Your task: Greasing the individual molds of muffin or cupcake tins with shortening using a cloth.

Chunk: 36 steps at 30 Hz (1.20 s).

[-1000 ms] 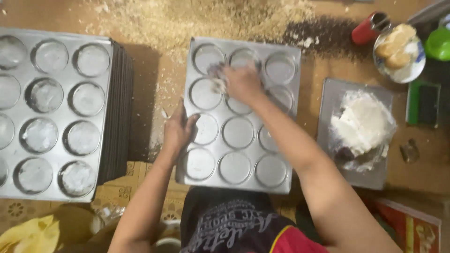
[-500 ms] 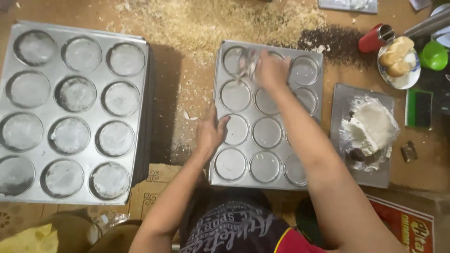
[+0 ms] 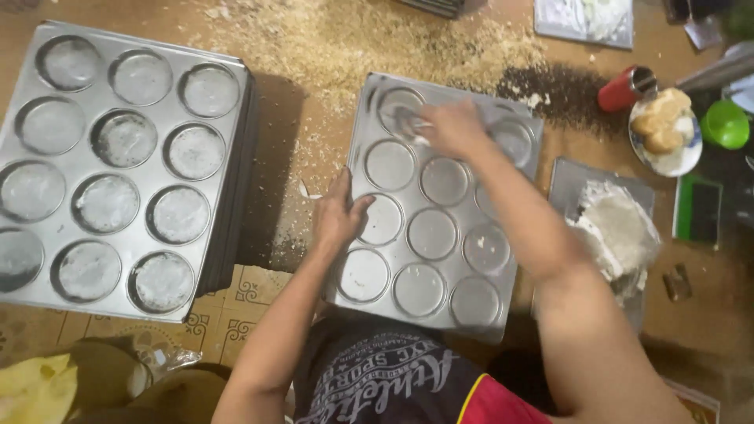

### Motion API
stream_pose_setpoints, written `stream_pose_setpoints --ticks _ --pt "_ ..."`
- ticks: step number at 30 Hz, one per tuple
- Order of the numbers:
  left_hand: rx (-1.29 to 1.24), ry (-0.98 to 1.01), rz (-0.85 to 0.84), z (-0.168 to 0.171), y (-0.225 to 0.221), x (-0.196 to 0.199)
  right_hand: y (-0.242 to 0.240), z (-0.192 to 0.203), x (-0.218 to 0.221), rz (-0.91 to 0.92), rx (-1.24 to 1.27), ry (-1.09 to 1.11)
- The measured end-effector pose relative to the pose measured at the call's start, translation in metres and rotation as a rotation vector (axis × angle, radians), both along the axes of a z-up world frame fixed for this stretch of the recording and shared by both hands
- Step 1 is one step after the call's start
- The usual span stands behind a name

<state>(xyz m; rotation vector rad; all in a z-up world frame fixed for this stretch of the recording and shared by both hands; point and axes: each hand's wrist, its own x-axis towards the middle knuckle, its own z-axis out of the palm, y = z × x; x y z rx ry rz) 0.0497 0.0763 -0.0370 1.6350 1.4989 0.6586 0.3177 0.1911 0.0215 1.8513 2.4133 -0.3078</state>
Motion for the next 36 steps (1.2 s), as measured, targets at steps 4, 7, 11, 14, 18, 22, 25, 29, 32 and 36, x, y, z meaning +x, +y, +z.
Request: stream_pose_setpoints --ticks 4,7,11,14,18,22,25,29,32,36 --pt "0.017 0.035 0.004 0.005 -0.003 0.002 -0.013 -0.027 0.038 0.198 0.214 0.077" --pt "0.020 0.075 0.023 -0.005 0.001 0.003 0.002 -0.061 -0.009 0.281 0.382 0.166" --pt "-0.064 0.104 0.026 -0.007 0.003 0.005 0.066 -0.085 -0.070 0.212 0.520 0.233" --pt "-0.066 0.108 0.019 0.001 0.003 0.001 0.119 -0.094 -0.075 -0.107 0.375 0.145" --pt "-0.148 0.079 0.027 0.006 0.001 -0.003 0.050 -0.063 -0.103 -0.060 0.120 0.093" --pt "-0.187 -0.061 0.076 -0.004 0.007 -0.001 -0.010 -0.027 -0.087 0.126 -0.022 0.015" --pt "-0.171 -0.086 0.061 -0.003 0.005 -0.003 -0.013 -0.020 -0.042 -0.142 0.152 0.078" --pt "-0.144 -0.134 0.028 -0.020 0.008 -0.004 -0.043 -0.040 -0.093 -0.311 0.184 0.279" --pt "-0.113 -0.141 0.012 -0.035 0.018 0.002 -0.051 -0.068 -0.120 0.060 0.532 0.156" --pt "-0.110 -0.203 0.018 -0.025 0.002 -0.006 -0.052 -0.048 -0.053 -0.235 0.284 -0.041"
